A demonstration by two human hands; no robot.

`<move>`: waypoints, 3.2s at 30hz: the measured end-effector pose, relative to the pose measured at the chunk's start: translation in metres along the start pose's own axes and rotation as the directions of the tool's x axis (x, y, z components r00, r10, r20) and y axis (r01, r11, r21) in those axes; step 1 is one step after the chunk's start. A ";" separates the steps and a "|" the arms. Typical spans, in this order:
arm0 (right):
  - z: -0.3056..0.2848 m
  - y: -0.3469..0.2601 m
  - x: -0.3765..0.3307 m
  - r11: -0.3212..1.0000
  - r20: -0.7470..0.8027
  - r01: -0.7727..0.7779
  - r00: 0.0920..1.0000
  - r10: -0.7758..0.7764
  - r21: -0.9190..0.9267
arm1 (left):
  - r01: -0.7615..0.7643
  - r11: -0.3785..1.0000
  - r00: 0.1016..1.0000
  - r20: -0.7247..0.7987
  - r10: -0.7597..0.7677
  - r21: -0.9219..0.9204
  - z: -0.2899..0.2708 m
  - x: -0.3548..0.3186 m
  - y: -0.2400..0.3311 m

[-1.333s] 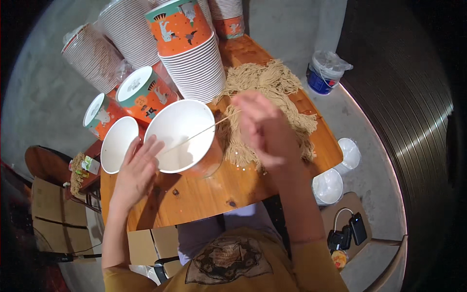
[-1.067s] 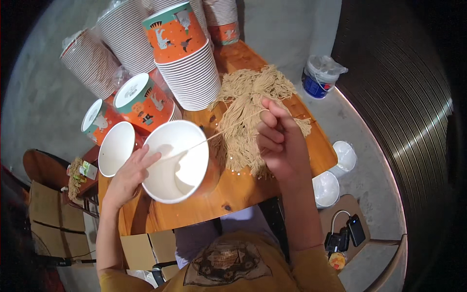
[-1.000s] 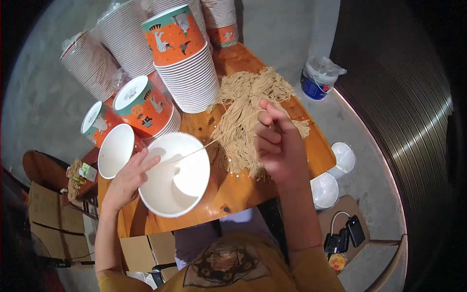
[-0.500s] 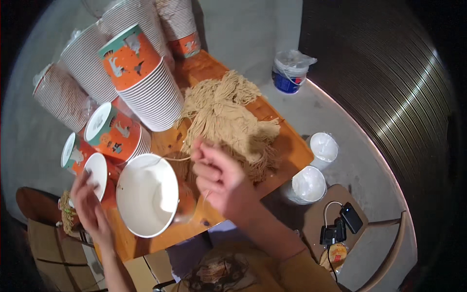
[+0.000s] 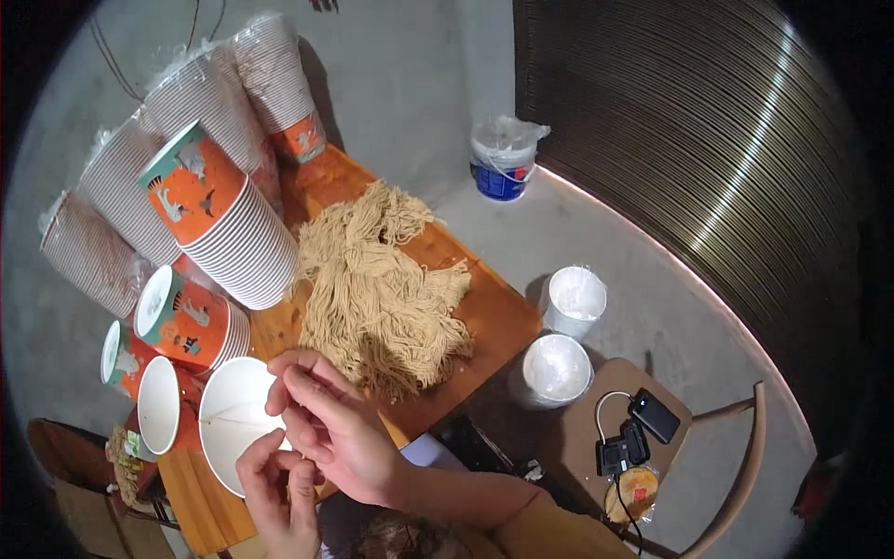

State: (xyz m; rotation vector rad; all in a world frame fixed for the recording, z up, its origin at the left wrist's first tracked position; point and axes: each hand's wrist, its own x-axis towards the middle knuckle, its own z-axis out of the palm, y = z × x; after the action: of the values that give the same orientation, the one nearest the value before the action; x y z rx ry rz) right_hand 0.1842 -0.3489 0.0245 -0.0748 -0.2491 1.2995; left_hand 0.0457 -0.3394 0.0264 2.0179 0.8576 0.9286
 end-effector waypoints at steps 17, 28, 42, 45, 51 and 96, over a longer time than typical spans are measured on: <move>-0.025 -0.005 -0.022 0.355 0.219 0.278 0.956 -0.197 -0.893 | -0.394 0.871 0.873 0.415 0.256 0.294 -0.034 0.058 0.026; -0.043 0.006 -0.018 -0.059 0.475 0.497 0.777 -0.414 -0.865 | -0.385 0.883 0.846 0.485 0.221 0.269 -0.032 0.059 0.021; -0.047 0.000 -0.020 -0.082 0.409 0.402 0.871 -0.273 -0.912 | -0.089 0.986 0.906 0.422 0.021 0.142 -0.038 0.064 0.019; -0.049 0.005 -0.018 -0.022 0.377 0.390 0.872 -0.312 -0.920 | -0.066 0.988 0.932 0.361 0.012 0.138 -0.040 0.063 0.007; -0.069 0.017 -0.014 -0.107 0.410 0.402 0.828 -0.382 -0.910 | 0.192 0.966 0.872 0.421 -0.250 0.175 -0.045 0.056 -0.013; -0.035 -0.001 0.012 0.084 0.128 0.128 0.992 -0.011 -0.988 | 0.108 0.994 0.936 0.337 -0.102 0.000 -0.043 0.073 -0.010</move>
State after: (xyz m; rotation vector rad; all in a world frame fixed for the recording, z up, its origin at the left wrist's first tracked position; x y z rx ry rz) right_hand 0.1957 -0.3348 -0.0077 -1.2299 -1.2347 0.7704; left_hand 0.0452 -0.2614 0.0612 2.0156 0.7533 0.5073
